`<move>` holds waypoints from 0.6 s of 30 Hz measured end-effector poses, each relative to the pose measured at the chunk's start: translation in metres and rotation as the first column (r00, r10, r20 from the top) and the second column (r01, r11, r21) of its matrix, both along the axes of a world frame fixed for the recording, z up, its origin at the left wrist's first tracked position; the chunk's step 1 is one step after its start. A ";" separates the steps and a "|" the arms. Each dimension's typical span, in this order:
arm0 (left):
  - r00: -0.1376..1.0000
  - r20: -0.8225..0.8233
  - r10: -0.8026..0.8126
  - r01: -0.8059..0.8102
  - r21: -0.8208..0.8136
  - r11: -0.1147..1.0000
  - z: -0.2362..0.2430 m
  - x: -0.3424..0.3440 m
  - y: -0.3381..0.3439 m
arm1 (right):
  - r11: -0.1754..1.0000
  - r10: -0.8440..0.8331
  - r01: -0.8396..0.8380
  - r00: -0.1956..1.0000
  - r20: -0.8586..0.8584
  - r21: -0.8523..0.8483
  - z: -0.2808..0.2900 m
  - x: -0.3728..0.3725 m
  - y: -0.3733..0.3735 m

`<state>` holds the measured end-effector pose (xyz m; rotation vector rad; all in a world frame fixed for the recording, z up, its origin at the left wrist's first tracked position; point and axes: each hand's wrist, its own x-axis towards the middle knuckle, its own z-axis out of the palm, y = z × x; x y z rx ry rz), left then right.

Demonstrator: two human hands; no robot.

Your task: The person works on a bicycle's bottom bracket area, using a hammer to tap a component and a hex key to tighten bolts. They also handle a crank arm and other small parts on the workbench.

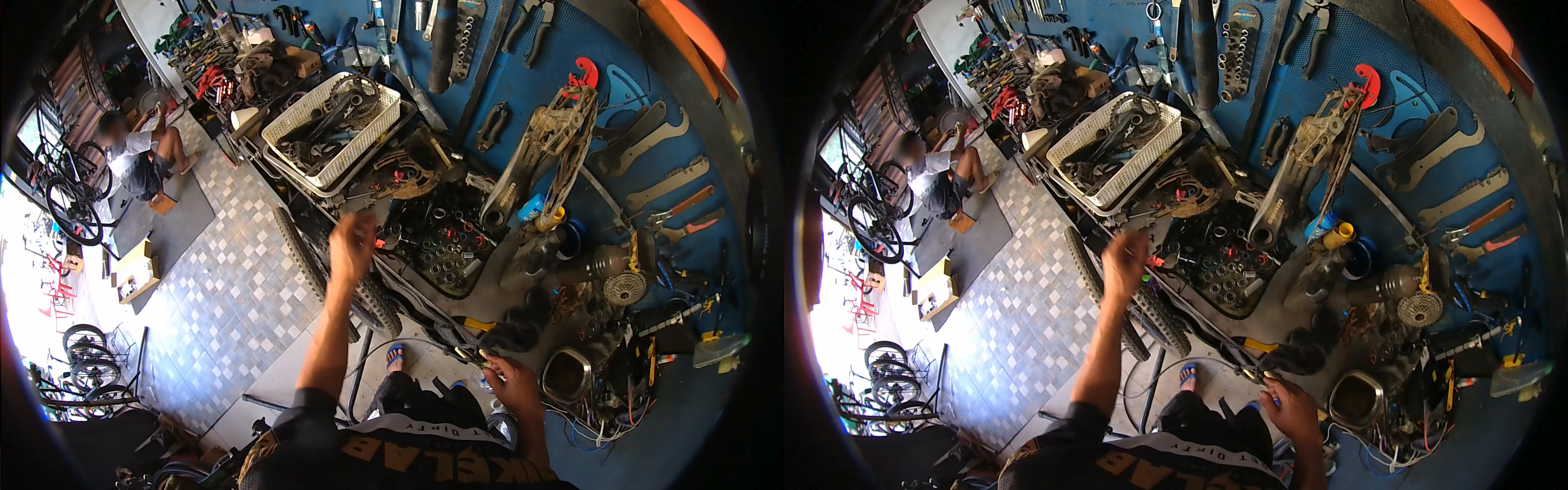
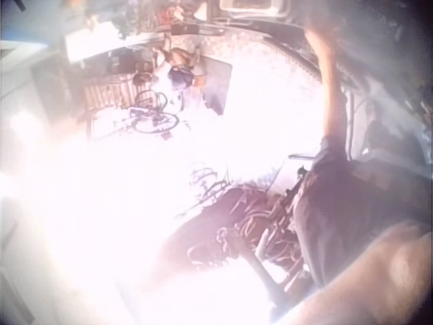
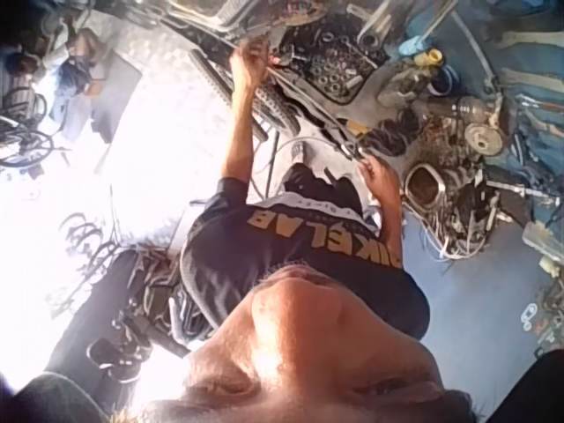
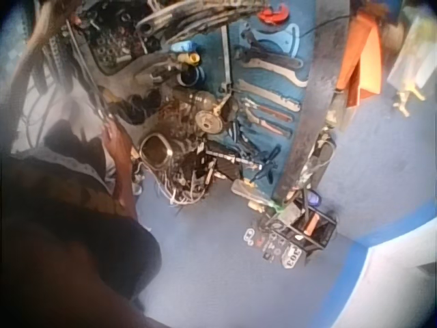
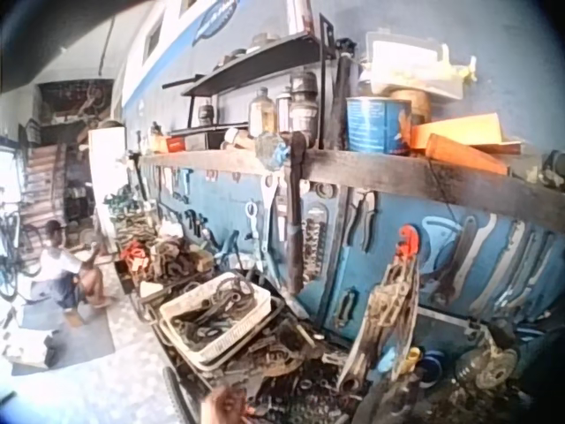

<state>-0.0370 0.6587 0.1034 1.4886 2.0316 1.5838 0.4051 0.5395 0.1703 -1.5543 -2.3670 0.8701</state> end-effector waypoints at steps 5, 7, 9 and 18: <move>0.948 -0.306 0.083 -0.051 0.111 0.992 0.069 -0.103 0.124 | 0.997 -0.080 0.079 0.997 -0.015 -0.017 0.001 0.007 -0.004; 0.889 -0.452 -0.072 -0.010 -0.177 0.984 0.080 -0.132 0.170 | 0.990 -0.129 0.130 0.991 0.022 -0.057 0.003 0.013 -0.010; 0.827 -0.524 -0.202 -0.115 -0.509 0.853 0.076 -0.145 0.209 | 0.979 -0.187 0.189 0.981 0.044 -0.070 0.005 0.019 -0.018; 0.709 -0.576 -0.406 -0.157 -0.691 0.706 0.040 -0.173 0.258 | 0.931 -0.353 0.359 0.931 0.094 -0.058 0.007 0.041 -0.050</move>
